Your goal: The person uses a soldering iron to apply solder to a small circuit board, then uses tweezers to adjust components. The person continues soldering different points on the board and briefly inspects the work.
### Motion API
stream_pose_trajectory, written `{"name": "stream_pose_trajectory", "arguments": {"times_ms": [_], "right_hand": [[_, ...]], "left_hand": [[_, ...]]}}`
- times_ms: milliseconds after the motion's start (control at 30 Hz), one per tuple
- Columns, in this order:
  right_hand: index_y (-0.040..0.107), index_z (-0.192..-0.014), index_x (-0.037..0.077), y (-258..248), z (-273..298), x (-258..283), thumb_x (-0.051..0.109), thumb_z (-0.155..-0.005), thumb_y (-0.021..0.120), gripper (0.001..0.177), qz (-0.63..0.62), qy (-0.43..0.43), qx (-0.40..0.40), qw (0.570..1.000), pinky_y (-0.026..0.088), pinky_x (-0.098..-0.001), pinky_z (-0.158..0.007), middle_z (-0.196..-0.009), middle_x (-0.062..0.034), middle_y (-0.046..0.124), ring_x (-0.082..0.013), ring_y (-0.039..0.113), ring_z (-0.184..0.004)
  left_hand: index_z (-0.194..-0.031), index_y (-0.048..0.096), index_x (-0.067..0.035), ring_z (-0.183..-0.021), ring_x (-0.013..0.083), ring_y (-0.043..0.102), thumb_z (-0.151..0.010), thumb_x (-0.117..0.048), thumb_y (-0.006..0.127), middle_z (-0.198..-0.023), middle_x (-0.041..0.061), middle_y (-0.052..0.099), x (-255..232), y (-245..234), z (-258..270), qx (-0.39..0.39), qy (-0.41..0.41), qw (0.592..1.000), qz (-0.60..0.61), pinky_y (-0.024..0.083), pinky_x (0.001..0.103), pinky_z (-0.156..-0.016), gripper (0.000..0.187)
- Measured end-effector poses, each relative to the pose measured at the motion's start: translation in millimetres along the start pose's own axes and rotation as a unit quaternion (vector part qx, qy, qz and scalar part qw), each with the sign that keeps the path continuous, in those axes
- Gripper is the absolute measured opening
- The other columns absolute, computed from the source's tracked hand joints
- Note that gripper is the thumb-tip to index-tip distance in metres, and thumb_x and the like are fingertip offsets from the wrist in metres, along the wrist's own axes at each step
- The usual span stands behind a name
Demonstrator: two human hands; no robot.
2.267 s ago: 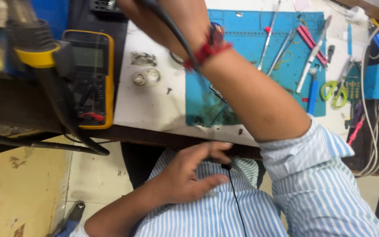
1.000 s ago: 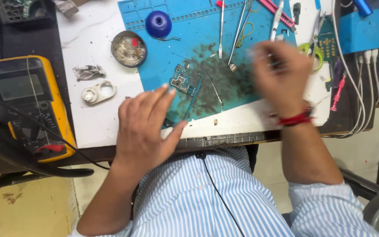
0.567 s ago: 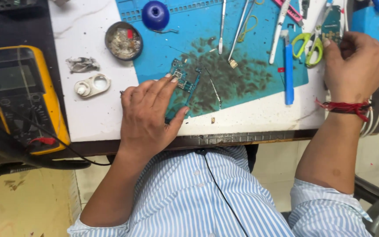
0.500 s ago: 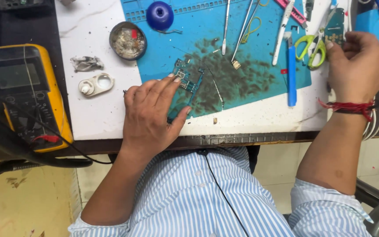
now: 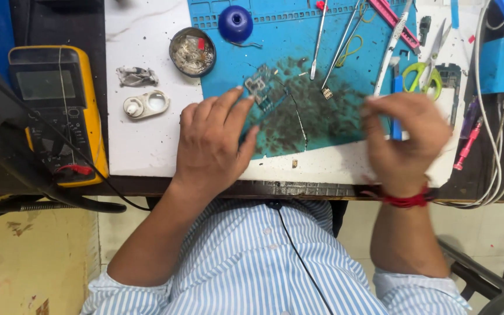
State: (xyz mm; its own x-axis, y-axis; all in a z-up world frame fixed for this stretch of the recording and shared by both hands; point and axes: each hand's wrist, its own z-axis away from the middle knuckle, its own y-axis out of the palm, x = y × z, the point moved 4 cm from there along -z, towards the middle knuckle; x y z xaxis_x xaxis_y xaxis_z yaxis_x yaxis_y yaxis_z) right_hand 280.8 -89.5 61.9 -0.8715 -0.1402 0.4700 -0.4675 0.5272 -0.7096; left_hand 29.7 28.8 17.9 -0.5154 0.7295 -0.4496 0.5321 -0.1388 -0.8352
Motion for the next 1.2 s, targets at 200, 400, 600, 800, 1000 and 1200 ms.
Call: {"name": "stream_pose_trajectory", "arguments": {"times_ms": [200,400,600,800,1000,1200], "right_hand": [[0.075,-0.107,0.008,46.1,-15.4,47.1,-0.001,-0.087,0.079,0.022,-0.039,-0.062,0.048,0.996,0.054,-0.0411,-0.094,-0.107,-0.0095,0.071,-0.0314,0.07,-0.108],[0.072,-0.111,0.006,56.8,-14.4,50.5,0.004,-0.077,0.077,0.034,-0.019,-0.032,0.106,0.994,0.046,-0.0477,-0.104,-0.126,-0.0155,0.069,-0.0365,0.063,-0.118],[0.069,-0.12,0.005,56.8,-1.8,40.3,0.01,-0.085,0.083,0.038,0.02,0.04,0.111,0.993,0.047,-0.0444,-0.096,-0.125,-0.011,0.07,-0.0328,0.063,-0.11],[0.069,-0.122,0.006,70.4,-9.2,43.7,0.008,-0.09,0.083,0.034,0.014,0.023,0.119,0.993,0.049,-0.0415,-0.094,-0.126,-0.0095,0.071,-0.0302,0.065,-0.108],[0.069,-0.121,0.005,76.4,-13.5,43.2,0.006,-0.091,0.082,0.033,-0.014,0.039,0.104,0.994,0.05,-0.0407,-0.094,-0.126,-0.0107,0.071,-0.0304,0.067,-0.108],[0.069,-0.119,0.005,78.1,-13.6,38.2,0.004,-0.09,0.081,0.031,-0.039,0.061,0.108,0.991,0.051,-0.0384,-0.093,-0.125,-0.0102,0.072,-0.0281,0.067,-0.106]], "left_hand": [[-0.136,0.063,0.0,-0.115,0.0281,0.06,-0.105,-0.013,0.067,-0.139,0.016,0.063,23.2,8.0,-20.6,-0.029,-0.056,0.996,-0.068,0.044,0.041,-0.098,0.034],[-0.133,0.063,-0.006,-0.124,0.028,0.061,-0.099,-0.011,0.069,-0.135,0.011,0.066,16.4,-12.2,-9.2,-0.077,-0.042,0.996,0.032,0.042,0.046,-0.11,0.035],[-0.142,0.054,-0.002,-0.115,0.0278,0.06,-0.089,-0.022,0.077,-0.131,0.012,0.068,-0.4,-10.9,1.2,0.003,-0.005,0.994,0.106,0.036,0.048,-0.103,0.061],[-0.145,0.054,-0.003,-0.117,0.0249,0.059,-0.096,-0.022,0.076,-0.126,0.009,0.07,0.1,-6.6,2.5,0.007,-0.012,0.999,0.044,0.032,0.048,-0.11,0.057],[-0.142,0.057,-0.004,-0.118,0.0246,0.059,-0.1,-0.021,0.075,-0.122,0.008,0.072,0.5,-3.6,5.8,-0.009,-0.032,0.999,0.022,0.033,0.048,-0.112,0.049],[-0.142,0.057,-0.004,-0.117,0.0242,0.059,-0.1,-0.019,0.075,-0.125,0.007,0.072,2.3,-3.2,3.8,-0.007,-0.031,0.999,0.034,0.034,0.046,-0.111,0.048]]}}
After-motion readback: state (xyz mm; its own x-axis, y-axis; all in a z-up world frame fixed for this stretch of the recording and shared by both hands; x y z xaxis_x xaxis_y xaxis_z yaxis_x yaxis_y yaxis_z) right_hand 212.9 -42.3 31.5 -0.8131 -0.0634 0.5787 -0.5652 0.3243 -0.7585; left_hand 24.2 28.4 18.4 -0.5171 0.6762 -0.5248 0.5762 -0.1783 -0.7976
